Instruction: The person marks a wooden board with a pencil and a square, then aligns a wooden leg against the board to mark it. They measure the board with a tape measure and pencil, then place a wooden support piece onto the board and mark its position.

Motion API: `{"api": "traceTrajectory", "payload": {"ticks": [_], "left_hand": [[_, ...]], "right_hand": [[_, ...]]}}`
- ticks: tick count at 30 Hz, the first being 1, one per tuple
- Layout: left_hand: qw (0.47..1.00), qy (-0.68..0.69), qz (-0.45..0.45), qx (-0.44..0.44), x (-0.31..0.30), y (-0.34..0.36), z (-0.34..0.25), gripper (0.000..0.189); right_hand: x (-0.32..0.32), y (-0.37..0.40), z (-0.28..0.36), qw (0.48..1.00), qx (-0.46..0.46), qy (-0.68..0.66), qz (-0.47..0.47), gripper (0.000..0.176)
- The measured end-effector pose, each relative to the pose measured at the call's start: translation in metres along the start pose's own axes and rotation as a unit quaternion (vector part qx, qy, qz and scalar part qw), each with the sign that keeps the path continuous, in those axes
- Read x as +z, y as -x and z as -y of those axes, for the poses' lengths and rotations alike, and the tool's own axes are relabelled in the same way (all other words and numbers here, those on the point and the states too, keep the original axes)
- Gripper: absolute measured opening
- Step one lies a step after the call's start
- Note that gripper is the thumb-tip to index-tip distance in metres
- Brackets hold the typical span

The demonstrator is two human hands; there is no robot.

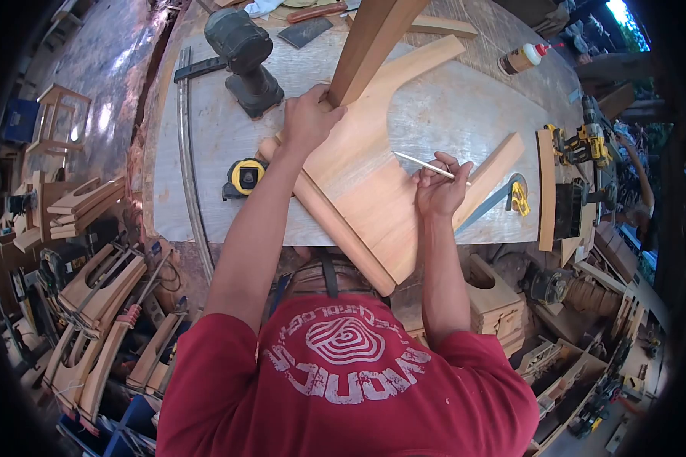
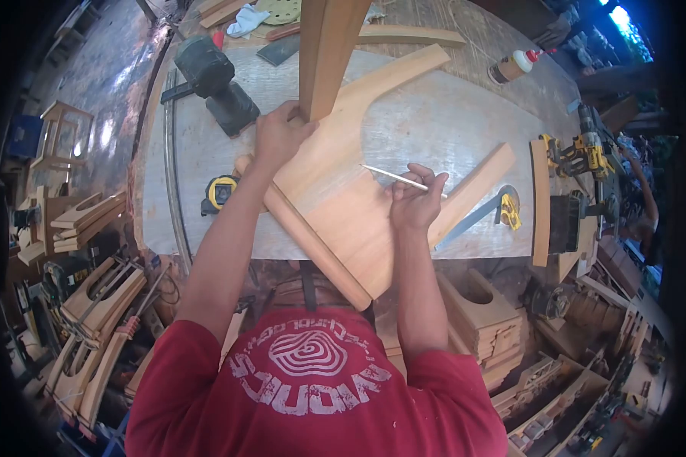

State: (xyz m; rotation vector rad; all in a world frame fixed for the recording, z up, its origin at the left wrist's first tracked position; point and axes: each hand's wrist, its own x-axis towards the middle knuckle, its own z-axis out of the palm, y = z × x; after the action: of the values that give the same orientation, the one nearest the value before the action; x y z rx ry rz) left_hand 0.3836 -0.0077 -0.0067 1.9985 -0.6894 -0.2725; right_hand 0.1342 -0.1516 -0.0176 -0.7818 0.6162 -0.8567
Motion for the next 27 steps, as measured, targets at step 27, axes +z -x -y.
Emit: {"api": "traceTrajectory", "payload": {"ticks": [27], "left_hand": [[0.991, 0.086, -0.009, 0.097, -0.005, -0.001, -0.002, 0.061]], "right_hand": [[0.084, 0.011, -0.062, 0.898, -0.28, 0.337, 0.023, 0.03]]}}
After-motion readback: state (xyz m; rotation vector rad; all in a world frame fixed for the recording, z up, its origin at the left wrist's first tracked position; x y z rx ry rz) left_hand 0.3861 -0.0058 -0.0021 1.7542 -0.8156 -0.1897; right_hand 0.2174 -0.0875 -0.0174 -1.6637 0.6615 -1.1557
